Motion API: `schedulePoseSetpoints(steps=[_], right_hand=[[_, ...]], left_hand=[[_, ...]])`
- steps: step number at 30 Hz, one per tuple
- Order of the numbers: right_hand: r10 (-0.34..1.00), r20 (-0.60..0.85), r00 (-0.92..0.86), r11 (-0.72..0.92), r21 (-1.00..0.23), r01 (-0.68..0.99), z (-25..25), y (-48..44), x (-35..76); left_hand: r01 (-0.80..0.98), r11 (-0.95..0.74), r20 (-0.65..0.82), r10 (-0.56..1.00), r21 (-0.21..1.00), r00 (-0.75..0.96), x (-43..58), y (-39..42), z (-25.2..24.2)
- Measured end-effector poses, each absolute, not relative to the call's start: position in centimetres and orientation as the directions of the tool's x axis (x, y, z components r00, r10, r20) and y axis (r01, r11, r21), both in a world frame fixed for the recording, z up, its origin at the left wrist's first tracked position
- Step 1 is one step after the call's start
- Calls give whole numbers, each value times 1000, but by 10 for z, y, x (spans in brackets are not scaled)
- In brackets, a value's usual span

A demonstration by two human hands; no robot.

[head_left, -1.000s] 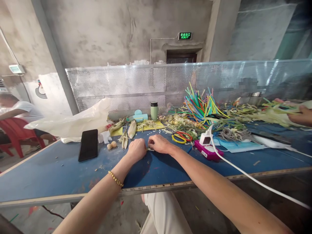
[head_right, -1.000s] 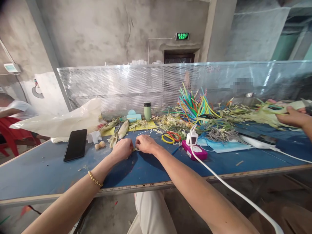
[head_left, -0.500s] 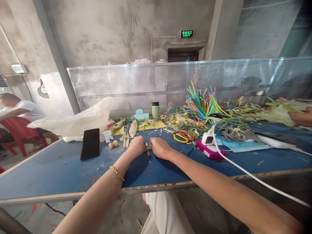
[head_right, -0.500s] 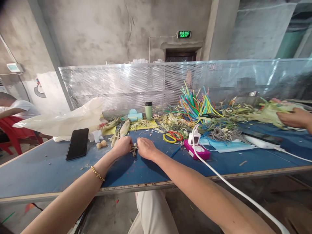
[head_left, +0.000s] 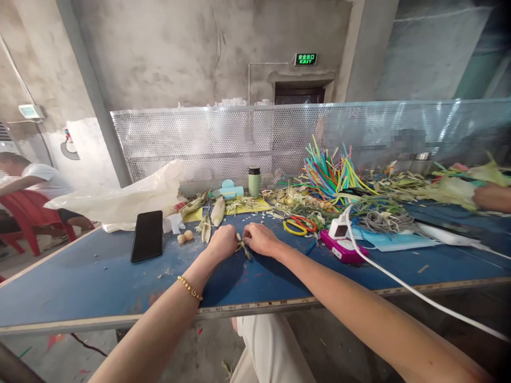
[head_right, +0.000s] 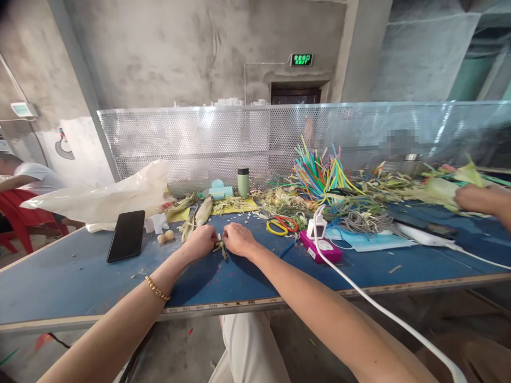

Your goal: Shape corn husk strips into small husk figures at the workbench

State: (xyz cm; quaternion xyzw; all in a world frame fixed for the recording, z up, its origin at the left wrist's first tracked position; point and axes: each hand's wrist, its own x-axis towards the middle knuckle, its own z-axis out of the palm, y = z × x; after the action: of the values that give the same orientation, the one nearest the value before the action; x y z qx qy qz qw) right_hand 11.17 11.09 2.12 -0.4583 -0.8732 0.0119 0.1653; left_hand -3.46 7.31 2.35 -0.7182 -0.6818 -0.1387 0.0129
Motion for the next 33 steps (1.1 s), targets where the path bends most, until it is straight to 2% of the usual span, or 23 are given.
schedulePoseSetpoints(steps=[3,11,15,22,25,30,33], right_hand=[[782,311,-540,600,-144,787,21,109,113],[681,342,-648,653,119,748,23,99,112],[657,335,-676,667,159,727,22,99,111],[670,322,-669,663,146,734,22,99,112],[680,321,-658,669,95,737,24,102,116],[735,295,-611,655,-73,752,27,109,120],[738,307,-601,652,-94,753,28,109,121]], left_hand=[[983,-55,199,980,172,20,-34,71,26],[983,-144,210,971,117,117,-35,69,26],[975,-211,223,956,75,190,-37,70,25],[982,-190,263,948,25,176,-34,67,21],[982,-185,237,957,44,170,-36,69,23],[961,-178,138,979,210,151,-48,74,32],[917,-158,146,983,366,111,-51,76,33]])
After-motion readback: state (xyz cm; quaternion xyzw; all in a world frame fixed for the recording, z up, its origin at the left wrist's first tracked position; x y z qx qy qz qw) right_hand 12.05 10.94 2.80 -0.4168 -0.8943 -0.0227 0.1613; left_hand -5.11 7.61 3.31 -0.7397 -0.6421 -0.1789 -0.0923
